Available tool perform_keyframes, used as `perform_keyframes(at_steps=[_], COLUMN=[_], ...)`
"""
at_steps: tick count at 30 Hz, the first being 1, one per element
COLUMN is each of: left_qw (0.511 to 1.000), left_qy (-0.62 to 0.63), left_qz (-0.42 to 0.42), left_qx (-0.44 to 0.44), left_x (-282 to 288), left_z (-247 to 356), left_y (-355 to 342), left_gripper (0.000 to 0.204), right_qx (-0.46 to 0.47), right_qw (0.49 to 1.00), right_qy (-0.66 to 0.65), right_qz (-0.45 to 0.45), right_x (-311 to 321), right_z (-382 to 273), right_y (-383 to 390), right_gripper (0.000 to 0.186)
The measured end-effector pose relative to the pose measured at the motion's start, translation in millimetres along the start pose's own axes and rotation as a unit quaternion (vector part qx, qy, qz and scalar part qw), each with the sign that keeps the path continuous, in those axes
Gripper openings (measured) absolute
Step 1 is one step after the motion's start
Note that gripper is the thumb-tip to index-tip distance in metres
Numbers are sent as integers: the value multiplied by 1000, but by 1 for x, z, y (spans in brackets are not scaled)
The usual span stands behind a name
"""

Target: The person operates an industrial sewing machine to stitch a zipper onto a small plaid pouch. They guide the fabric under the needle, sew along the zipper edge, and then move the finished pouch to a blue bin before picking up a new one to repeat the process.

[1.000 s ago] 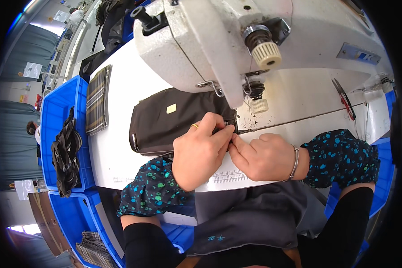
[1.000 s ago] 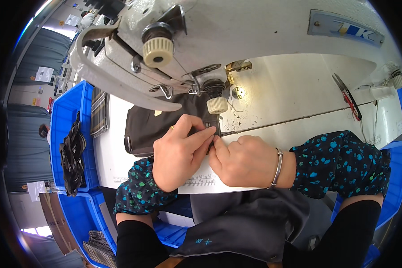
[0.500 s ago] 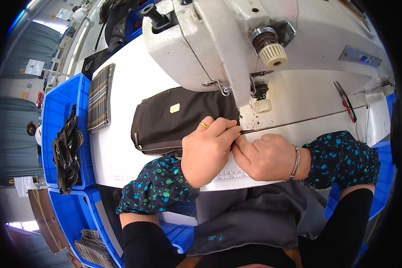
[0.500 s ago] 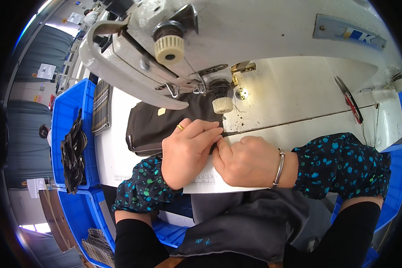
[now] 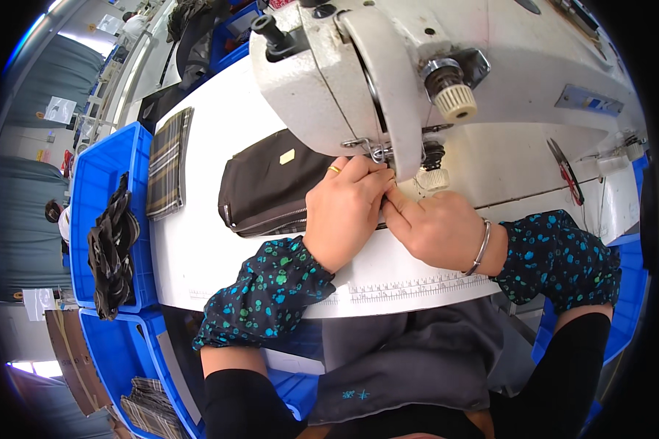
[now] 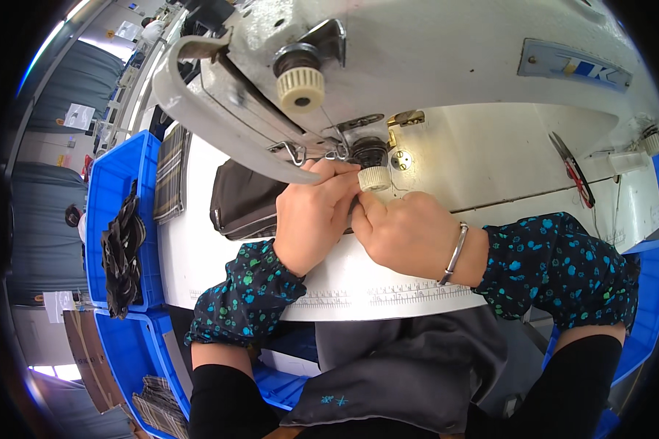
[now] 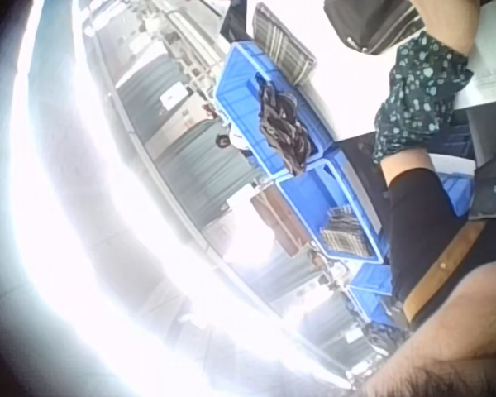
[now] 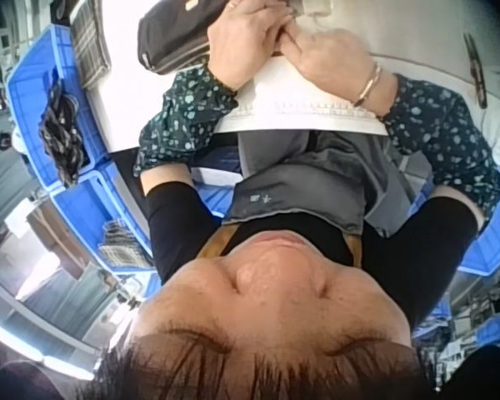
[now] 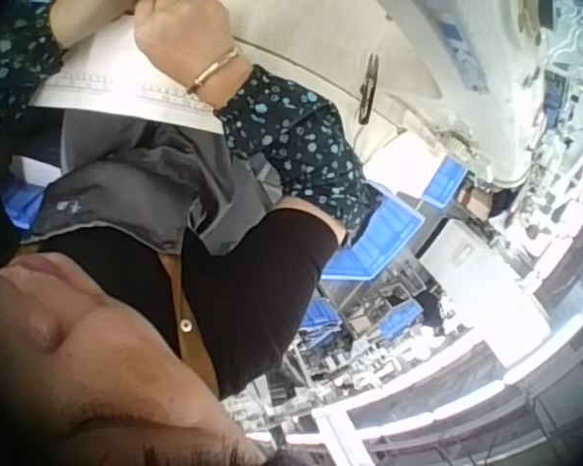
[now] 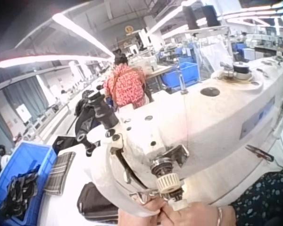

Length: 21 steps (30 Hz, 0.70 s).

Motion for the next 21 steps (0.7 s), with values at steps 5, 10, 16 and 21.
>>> perform_keyframes(at_steps=[5, 10, 16, 21], left_qw=[995, 991, 997, 998], left_qy=[-72, -123, -58, -1], left_qz=[-34, -36, -29, -34], left_qx=[58, 39, 42, 57], left_x=[15, 26, 20, 13], left_z=[6, 15, 14, 4], left_y=[4, 15, 13, 13], left_gripper=[20, 25, 23, 23], right_qx=[1, -4, 14, 16], right_qw=[1000, 1000, 999, 999], right_qy=[-3, -14, -38, -27], right_qz=[12, 6, 29, 2], right_x=[3, 0, 2, 1], right_z=[2, 3, -4, -7], right_y=[1, 3, 5, 7], right_gripper=[25, 24, 22, 23])
Point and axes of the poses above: each hand's wrist, its own y-axis away from the middle knuckle, its own x-axis out of the back of the hand, z = x × y, the point moved 8 cm from there along -y, towards the middle knuckle, and after that the axes turned 7 degrees about -z, right-handed, at the moved point
